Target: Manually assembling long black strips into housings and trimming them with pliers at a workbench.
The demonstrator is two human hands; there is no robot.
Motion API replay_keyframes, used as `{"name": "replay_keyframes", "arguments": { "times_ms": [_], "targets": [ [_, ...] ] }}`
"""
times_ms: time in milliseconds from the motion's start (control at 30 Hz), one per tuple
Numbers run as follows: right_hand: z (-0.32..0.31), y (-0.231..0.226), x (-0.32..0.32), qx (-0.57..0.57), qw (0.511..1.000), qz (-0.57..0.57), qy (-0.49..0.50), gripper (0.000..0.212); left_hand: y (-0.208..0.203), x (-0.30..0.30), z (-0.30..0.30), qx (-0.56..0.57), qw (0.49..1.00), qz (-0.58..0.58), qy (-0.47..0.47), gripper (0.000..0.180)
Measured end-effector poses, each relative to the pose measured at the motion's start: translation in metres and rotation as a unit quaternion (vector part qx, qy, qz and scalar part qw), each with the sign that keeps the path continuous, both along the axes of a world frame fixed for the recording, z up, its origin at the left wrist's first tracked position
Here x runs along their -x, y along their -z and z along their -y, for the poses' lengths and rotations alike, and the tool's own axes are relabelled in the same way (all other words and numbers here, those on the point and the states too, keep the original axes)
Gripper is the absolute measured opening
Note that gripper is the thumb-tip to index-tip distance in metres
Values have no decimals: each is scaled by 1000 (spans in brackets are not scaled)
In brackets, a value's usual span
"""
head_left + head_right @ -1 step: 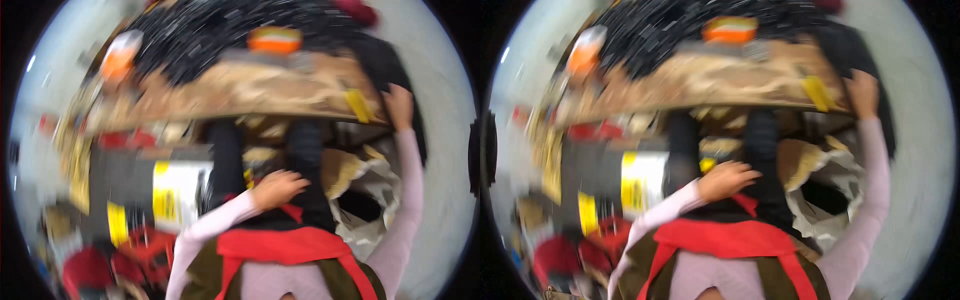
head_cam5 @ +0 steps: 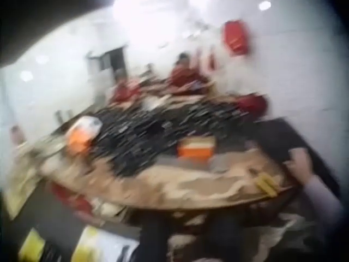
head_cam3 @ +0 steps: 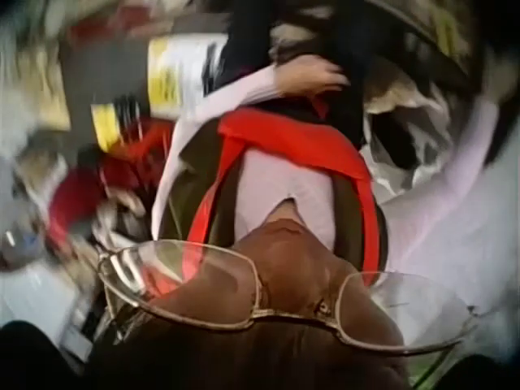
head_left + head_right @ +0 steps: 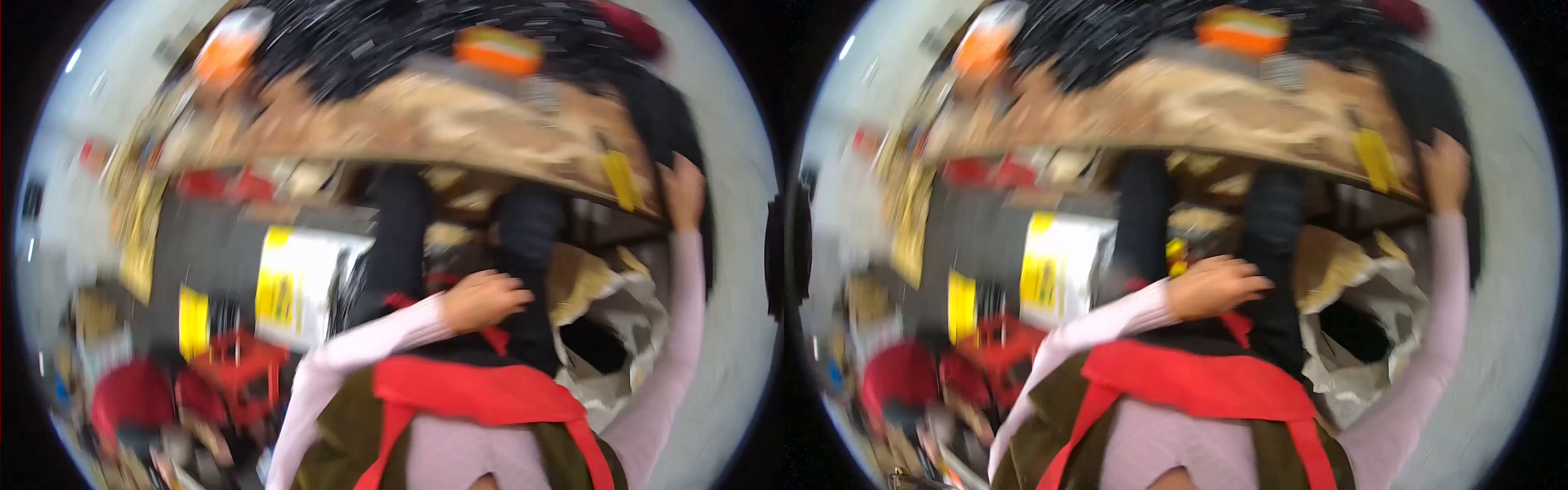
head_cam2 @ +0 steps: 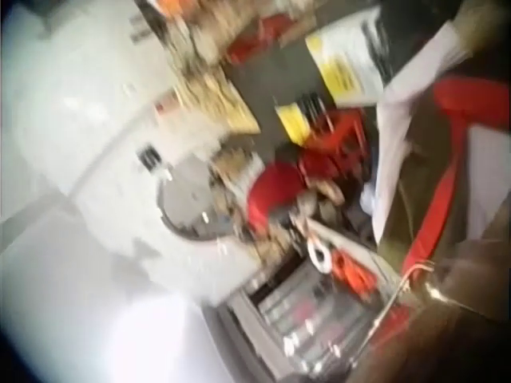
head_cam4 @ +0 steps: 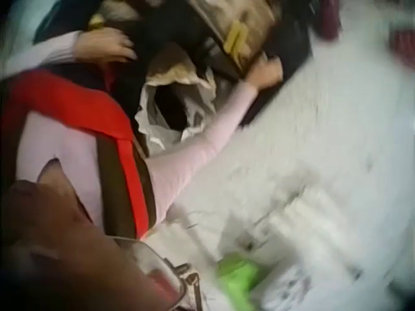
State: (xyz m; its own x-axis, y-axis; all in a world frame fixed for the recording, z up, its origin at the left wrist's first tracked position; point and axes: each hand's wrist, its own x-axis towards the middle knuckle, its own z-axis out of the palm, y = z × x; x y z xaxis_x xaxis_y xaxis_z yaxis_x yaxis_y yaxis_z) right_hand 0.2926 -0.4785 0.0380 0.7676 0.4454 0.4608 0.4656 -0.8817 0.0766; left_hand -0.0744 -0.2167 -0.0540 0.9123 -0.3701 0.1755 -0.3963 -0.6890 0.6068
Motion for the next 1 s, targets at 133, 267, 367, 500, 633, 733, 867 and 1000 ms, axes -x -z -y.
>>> {"name": "replay_keyframes", "arguments": {
  "times_ms": [133, 267, 367, 500, 633, 733, 867, 1000],
  "targets": [
    [140, 74, -175, 189, 982, 18, -2, 35, 24, 5, 25, 80, 997, -2, 8, 19],
    [111, 103, -204, 281, 958, 58, -11, 18, 51, 20, 27, 128, 990, -22, -48, 18],
    [92, 99, -200, 307, 951, 33, -8, 21, 70, 24, 23, 241, 967, -47, -73, 17],
    [133, 31, -224, 263, 963, -48, 38, 35, 105, 13, 4, 369, 919, -87, -110, 16],
    [92, 46, -216, 150, 901, -394, 103, 43, 121, 24, -1, 293, 930, -122, -184, 15],
    [133, -29, -253, 118, 864, -462, 159, 42, 119, 19, -1, 309, 932, -101, -160, 16],
    [144, -37, -246, -9, 932, -355, 69, 29, 120, 27, 1, 320, 932, -88, -145, 18],
    [108, 17, -196, -204, 864, -450, 101, 29, 130, 34, 7, 305, 929, -146, -150, 20]
  ]
}}
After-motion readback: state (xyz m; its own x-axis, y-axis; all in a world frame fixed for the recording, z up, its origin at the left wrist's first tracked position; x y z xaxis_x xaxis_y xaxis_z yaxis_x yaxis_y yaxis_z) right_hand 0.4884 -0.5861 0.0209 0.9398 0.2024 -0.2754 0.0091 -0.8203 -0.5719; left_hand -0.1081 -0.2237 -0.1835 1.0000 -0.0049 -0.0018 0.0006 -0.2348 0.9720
